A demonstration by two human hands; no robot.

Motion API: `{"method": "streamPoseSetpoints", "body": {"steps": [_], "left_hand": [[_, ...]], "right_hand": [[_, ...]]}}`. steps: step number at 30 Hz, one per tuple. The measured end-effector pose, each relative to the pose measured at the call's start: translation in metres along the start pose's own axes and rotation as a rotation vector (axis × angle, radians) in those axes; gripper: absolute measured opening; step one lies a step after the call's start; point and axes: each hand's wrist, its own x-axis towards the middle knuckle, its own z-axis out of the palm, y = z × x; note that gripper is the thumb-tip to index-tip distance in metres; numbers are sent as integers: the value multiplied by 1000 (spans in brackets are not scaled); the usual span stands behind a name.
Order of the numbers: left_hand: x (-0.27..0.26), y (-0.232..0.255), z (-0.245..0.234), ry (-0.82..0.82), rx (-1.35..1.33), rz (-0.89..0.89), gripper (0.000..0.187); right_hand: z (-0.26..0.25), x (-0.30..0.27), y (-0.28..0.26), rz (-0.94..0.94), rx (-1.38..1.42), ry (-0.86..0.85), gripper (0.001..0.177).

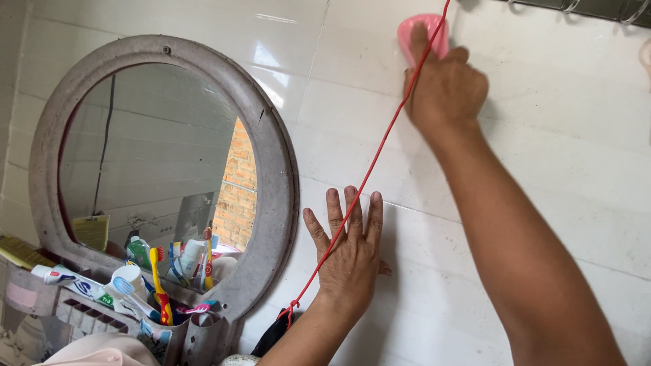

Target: The person scrubs white tiled bathroom walls with a pink sponge, moving methodically across sections and around a corner metal shelf. The person uses one hand to scrub and the other to steady themselves against the wall.

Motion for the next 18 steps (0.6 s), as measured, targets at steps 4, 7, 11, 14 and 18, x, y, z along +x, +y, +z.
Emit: {"method": "streamPoseSetpoints", "body": {"steps": [4,7,11,14,18], "left_hand": [[0,1,-1,13,-54,7,162],[-2,5,5,3,-45,-2,165],[-4,-3,8,-15,-11,-14,172],[-12,-8,8,-5,-5,1,172],[-15,-5,11,-15,-25,-3,170]], "right_hand": [[-4,-61,-54,-265,195,-117,75],[-9,-13,-57,-118,163,-206,67],[-3,48,-43,32,-24,4,70],[-5,18,-67,30,232,22,75],[-39,-13,-88,-290,100,-323,68]]}}
